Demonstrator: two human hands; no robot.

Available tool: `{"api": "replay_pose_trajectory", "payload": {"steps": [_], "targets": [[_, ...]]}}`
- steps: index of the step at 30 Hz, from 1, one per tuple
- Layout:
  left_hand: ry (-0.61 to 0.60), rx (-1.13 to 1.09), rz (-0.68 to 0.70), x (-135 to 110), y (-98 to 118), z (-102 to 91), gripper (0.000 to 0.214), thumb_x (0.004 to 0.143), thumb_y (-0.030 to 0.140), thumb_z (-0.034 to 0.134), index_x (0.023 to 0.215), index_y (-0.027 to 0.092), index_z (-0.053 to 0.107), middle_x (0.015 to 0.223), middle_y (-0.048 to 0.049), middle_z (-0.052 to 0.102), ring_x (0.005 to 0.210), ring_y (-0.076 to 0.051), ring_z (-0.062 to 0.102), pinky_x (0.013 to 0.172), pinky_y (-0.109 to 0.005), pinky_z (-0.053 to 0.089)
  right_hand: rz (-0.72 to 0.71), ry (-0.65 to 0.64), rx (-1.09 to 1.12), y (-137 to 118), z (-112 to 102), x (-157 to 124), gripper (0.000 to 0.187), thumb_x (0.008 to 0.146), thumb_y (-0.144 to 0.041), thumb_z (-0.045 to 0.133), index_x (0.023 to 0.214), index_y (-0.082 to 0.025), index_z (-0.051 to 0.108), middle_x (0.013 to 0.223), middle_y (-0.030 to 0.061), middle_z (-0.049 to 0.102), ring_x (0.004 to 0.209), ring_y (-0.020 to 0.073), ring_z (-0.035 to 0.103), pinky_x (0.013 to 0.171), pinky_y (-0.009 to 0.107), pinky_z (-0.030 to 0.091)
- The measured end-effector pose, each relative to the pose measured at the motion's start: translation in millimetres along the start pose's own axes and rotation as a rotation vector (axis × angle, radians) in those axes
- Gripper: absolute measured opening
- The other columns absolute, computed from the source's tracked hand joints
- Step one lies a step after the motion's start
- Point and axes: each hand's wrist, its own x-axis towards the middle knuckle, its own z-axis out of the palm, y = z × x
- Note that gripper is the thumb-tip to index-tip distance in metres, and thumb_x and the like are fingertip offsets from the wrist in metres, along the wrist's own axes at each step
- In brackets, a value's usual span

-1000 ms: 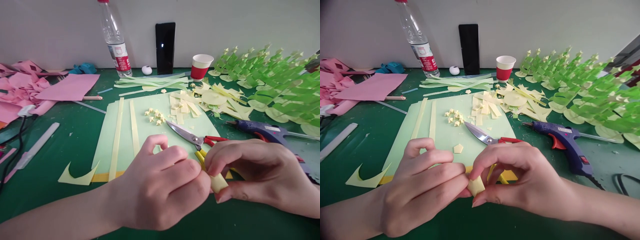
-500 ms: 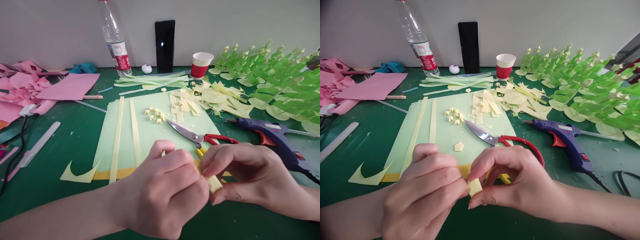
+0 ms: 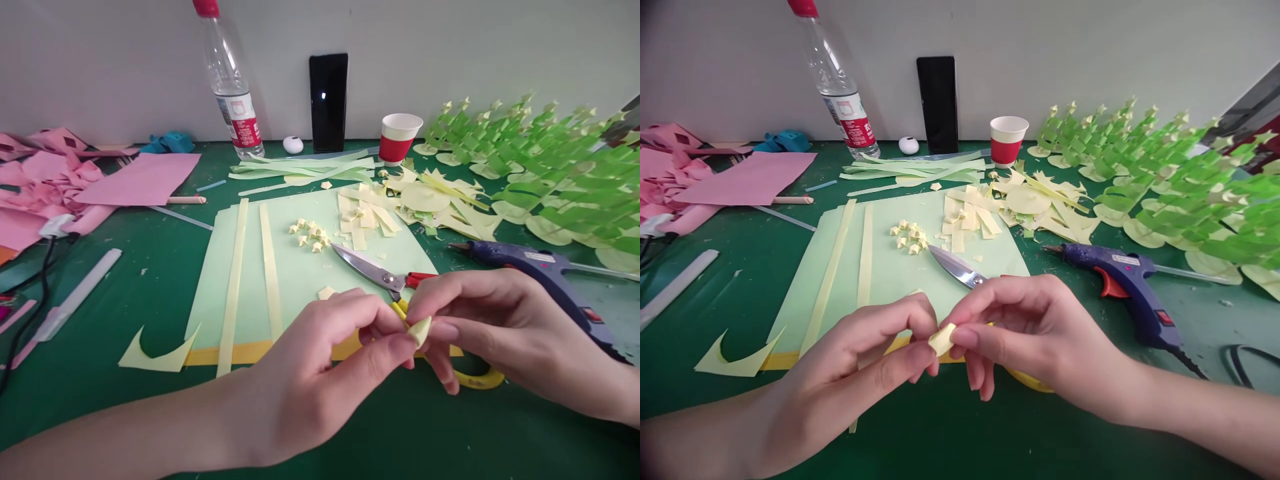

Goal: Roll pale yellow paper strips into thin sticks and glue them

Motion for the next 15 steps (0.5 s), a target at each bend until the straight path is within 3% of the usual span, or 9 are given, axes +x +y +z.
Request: {"api": "replay_pose_trajectory", "payload": {"steps": [4, 8, 15], "targets": [[0.048, 0.203, 0.094, 3, 1, -4.4, 0.02, 0.094, 0.017, 0.046, 0.076, 0.016, 0.055, 0.066, 0.0047, 0.055, 0.064, -0.008, 0.053, 0.059, -0.015, 0.045, 0.124, -0.012, -0.02, -4, 1, 1, 0.024, 0.08, -0.035, 0.07, 0.075, -0.014, 0.061, 0.058, -0.0016, 0.06, 0.046, 0.0061, 0.059, 0.047, 0.011, 0.051], [0.012, 0.394, 0.243, 6, 1, -8.4, 0.018, 0.093, 0.016, 0.049, 0.077, 0.014, 0.055, 0.069, 0.0018, 0.06, 0.067, -0.01, 0.054, 0.069, -0.024, 0.042, 0.229, -0.063, 0.058, -7, 2, 1, 0.032, 0.077, -0.042, 0.071, 0.072, -0.014, 0.056, 0.054, -0.0038, 0.055, 0.044, 0.0048, 0.055, 0.046, 0.011, 0.049], [0.073, 0.712, 0.422, 3, -10, -5.4, 0.03, 0.098, 0.017, 0.036, 0.073, 0.016, 0.052, 0.062, 0.0029, 0.057, 0.059, -0.012, 0.048, 0.067, -0.029, 0.032, 0.204, -0.034, 0.12, -1, 4, -2, 0.027, 0.081, -0.037, 0.068, 0.071, -0.015, 0.056, 0.056, -0.0035, 0.056, 0.045, 0.005, 0.055, 0.047, 0.013, 0.051]]}}
